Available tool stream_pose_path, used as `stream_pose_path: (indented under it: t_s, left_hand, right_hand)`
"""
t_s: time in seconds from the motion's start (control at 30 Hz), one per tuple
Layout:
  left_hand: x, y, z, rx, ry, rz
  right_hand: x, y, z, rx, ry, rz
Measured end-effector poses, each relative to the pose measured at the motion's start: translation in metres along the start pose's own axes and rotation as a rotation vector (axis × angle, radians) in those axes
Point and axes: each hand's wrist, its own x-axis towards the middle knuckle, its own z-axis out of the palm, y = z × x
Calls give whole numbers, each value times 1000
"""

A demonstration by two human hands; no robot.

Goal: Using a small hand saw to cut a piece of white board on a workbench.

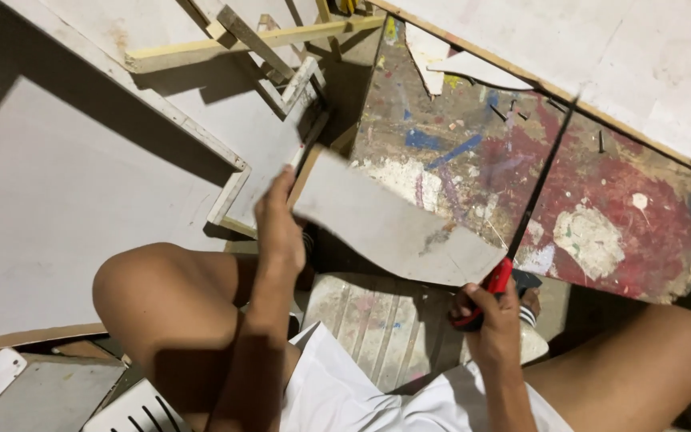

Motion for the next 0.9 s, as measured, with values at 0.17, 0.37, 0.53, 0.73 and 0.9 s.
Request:
stream_pose_path:
  t_s: [0.17,0.37,0.53,0.73,0.9]
  left_hand:
    - [-14,19,-5,252,70,257]
    - [-15,-16,-14,794,-343,515]
    - [-43,-14,-7,1188,-592,420]
    - [-48,-38,9,1062,-872,268]
    - [-40,-89,9,691,-835,136]
  right_hand:
    - [5,-34,12,-17,-77,-166]
    - [21,-53,17,-29,-51,-214]
    - [27,-79,21,-83,39,-184]
    - [26,-92,38,-188,23,-120]
    - [15,-80,61,-419,139,-63]
